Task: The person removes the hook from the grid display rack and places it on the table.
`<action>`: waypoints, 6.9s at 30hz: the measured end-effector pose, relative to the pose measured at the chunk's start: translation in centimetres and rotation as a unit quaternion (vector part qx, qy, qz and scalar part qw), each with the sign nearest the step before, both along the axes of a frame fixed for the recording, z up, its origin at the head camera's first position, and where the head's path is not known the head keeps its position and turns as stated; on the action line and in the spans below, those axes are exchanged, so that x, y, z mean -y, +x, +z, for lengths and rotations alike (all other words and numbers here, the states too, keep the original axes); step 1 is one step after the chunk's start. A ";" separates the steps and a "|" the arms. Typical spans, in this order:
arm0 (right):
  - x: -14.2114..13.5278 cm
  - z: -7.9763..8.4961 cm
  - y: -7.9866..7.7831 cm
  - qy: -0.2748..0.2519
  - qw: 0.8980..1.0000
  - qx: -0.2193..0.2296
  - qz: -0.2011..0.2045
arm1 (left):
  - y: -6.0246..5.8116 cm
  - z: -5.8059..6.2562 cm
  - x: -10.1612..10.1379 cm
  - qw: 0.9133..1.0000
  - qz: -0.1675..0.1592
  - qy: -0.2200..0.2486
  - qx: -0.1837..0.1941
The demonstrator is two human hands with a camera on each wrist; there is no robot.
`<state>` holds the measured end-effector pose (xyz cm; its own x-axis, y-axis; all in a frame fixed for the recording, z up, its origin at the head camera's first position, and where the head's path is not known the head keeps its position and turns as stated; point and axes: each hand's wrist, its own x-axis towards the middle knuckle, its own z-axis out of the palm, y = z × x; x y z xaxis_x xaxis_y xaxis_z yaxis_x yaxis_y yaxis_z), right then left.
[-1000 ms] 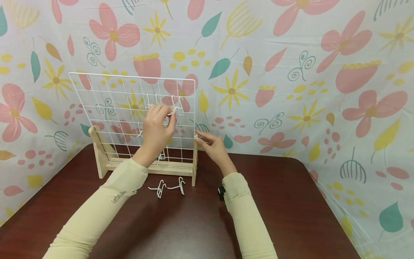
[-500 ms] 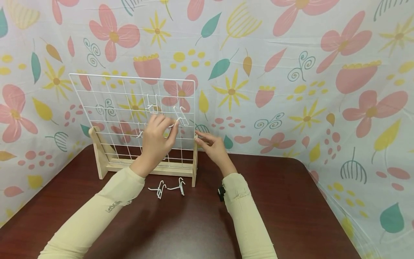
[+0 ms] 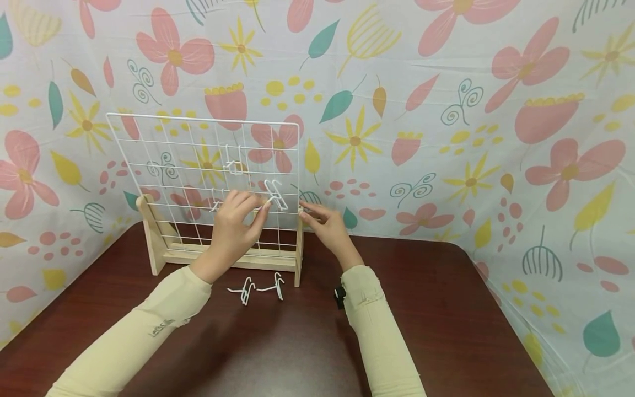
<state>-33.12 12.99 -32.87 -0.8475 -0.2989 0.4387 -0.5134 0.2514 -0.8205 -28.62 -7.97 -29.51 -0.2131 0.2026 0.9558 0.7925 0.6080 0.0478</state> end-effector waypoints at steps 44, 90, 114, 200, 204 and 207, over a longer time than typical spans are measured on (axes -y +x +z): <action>0.0 0.2 0.1 0.009 1.000 0.003 -0.005 | 0.5 -8.7 8.4 0.971 -0.061 -0.031 0.229; 0.0 0.1 0.3 0.010 1.000 0.006 -0.001 | -0.7 -14.3 15.2 0.900 -0.057 -0.158 0.402; 0.1 0.2 0.3 0.011 1.000 -0.003 -0.004 | -0.7 -14.7 15.5 0.893 0.026 -0.207 0.399; 0.2 0.0 0.2 0.001 1.000 0.004 -0.006 | -0.4 -9.6 11.9 0.970 0.101 -0.143 0.171; 0.2 -0.1 0.1 0.000 1.000 0.007 -0.009 | -0.2 -9.2 10.6 0.970 0.113 -0.109 0.186; 0.1 -0.1 0.1 0.001 1.000 0.004 -0.008 | -0.1 -8.8 9.6 0.970 0.112 -0.076 0.201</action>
<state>-32.99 12.85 -32.95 -0.8558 -0.2864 0.4307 -0.5023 0.2612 -0.8243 -28.68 -17.56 -38.35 -0.6178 0.2412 0.7484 0.5760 0.7868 0.2219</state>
